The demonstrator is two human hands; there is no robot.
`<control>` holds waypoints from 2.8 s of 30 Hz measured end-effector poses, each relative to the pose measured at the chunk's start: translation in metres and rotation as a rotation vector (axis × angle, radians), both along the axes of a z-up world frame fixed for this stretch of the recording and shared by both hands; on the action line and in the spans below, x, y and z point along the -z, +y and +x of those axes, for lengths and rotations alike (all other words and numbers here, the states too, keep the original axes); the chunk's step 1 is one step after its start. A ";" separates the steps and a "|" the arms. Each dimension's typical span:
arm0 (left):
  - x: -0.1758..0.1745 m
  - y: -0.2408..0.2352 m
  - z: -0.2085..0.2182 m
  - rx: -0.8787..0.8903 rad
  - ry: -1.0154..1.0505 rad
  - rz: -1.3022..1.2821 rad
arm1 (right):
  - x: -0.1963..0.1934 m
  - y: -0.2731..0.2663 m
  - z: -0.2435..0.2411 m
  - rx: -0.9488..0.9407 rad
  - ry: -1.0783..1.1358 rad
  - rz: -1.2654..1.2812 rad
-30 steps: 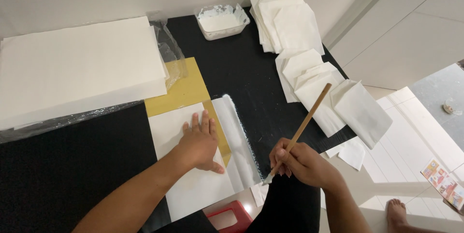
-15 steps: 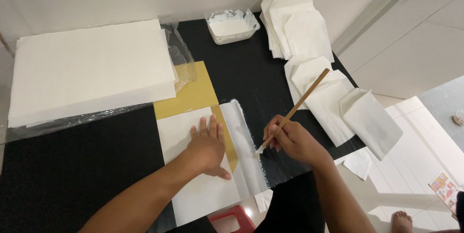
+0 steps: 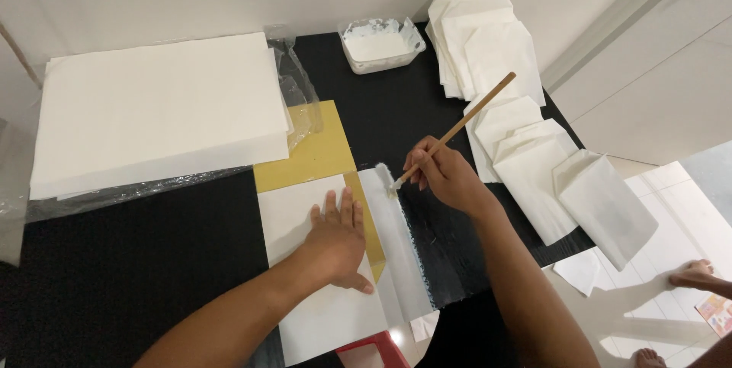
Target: The person places a white sheet of paper onto a yellow template on a black table. They then use a brush to apply white glue along the edge of the paper, smoothing it down with their hand.
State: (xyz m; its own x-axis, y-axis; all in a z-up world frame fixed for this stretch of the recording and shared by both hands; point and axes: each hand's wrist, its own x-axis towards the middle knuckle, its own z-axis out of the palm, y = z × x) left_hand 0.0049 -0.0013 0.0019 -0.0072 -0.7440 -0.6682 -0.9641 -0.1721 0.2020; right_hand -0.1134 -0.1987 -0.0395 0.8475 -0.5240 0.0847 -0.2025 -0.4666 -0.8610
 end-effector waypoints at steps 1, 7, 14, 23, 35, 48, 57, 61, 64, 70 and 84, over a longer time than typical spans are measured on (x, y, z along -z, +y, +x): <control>0.000 0.000 0.000 -0.001 -0.001 0.000 | 0.002 -0.003 0.003 -0.001 -0.001 0.000; 0.000 0.000 0.000 -0.003 -0.002 -0.020 | 0.013 -0.011 0.016 0.055 -0.074 0.011; 0.000 0.001 0.000 0.009 -0.011 -0.014 | 0.017 -0.004 0.017 0.093 -0.177 -0.039; 0.008 0.004 0.000 0.022 -0.016 -0.025 | 0.012 0.016 -0.006 0.086 -0.003 -0.094; 0.020 0.003 -0.003 -0.024 -0.046 -0.050 | -0.009 0.062 -0.070 0.031 0.206 -0.002; 0.035 -0.002 -0.005 -0.073 -0.129 -0.071 | -0.021 0.101 -0.129 -0.090 0.327 0.135; 0.043 -0.006 0.000 -0.009 -0.140 -0.064 | -0.016 0.094 -0.145 -0.070 -0.006 0.279; 0.047 -0.003 -0.002 -0.029 -0.134 -0.078 | -0.001 0.089 -0.143 -0.043 -0.098 0.323; 0.034 0.002 -0.003 -0.053 -0.105 -0.078 | 0.001 0.081 -0.134 -0.025 -0.145 0.309; 0.013 0.022 -0.026 -0.126 -0.110 -0.076 | -0.002 0.033 -0.099 0.087 -0.330 0.215; 0.128 0.105 -0.044 -0.406 0.013 -0.574 | 0.023 -0.109 0.120 0.432 -0.565 -0.047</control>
